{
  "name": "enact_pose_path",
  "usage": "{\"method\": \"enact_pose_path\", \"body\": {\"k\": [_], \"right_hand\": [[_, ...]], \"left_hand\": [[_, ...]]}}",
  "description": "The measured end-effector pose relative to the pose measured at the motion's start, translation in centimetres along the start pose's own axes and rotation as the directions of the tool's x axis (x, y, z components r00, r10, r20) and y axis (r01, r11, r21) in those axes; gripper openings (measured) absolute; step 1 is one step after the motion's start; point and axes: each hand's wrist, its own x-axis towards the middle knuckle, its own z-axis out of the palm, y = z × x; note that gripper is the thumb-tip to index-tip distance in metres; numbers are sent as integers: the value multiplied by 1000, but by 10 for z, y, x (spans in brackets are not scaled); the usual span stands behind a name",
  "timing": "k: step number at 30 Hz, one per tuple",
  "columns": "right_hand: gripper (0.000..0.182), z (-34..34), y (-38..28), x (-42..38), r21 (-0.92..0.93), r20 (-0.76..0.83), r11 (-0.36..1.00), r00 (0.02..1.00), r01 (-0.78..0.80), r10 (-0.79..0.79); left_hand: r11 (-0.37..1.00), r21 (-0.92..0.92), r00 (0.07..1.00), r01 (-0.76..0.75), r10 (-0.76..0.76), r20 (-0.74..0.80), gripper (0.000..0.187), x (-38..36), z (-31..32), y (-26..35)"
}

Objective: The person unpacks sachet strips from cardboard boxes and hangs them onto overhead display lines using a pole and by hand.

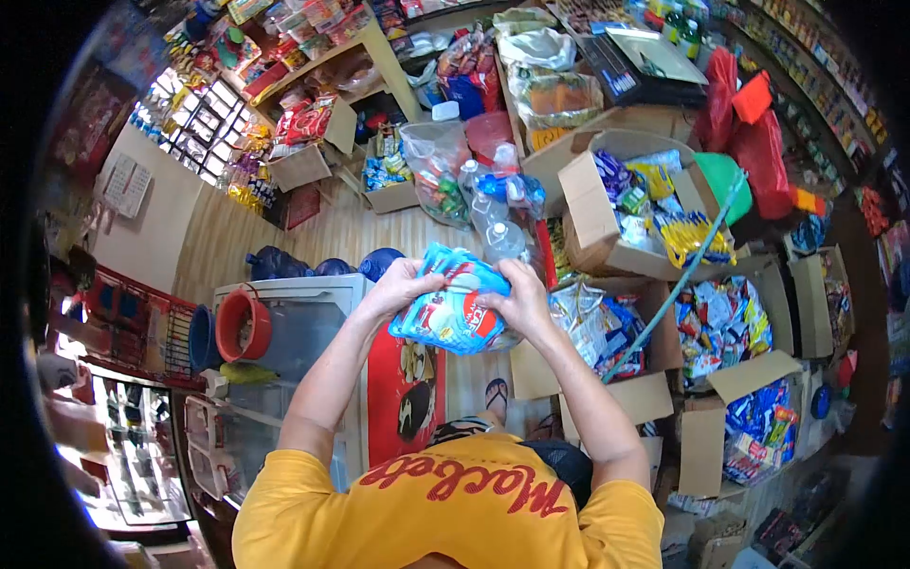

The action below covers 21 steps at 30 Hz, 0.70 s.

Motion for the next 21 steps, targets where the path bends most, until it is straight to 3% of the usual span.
{"method": "enact_pose_path", "body": {"k": [2,4,5,6,7,10,11,12,14,16,21], "right_hand": [[41,16,22,-2,156,-24,984,996,-83,87],[37,22,9,0,341,-91,928,978,-146,187],[28,22,2,-3,523,-28,818,954,-240,298],[27,21,-2,-4,490,4,830,953,-266,303],[27,20,-3,-5,458,34,841,951,-288,307],[28,22,-7,-9,360,175,860,931,-362,319],[28,24,1,-11,343,247,849,910,-403,333],[29,26,6,-12,321,315,838,884,-441,344],[30,32,5,-11,352,359,838,887,-417,291],[31,39,19,-11,74,322,946,905,-316,277],[33,53,55,1,-93,333,962,903,-255,272]], "left_hand": [[998,-56,999,30,-27,46,26,3,-21,-1],[999,51,999,-9,7,37,26,0,-35,12],[993,116,999,-30,27,29,26,-3,-41,20],[983,179,999,-48,45,21,26,-3,-48,28],[914,400,997,-73,76,9,23,7,-64,22],[714,693,987,-103,159,-17,21,12,-91,31],[683,700,950,-209,312,-20,22,13,-96,30],[692,700,954,-173,295,-55,24,11,-97,40],[512,824,891,-243,454,-20,28,8,-98,57],[436,864,870,-254,493,7,29,9,-97,70],[238,899,788,-368,593,165,26,13,-90,91]]}}
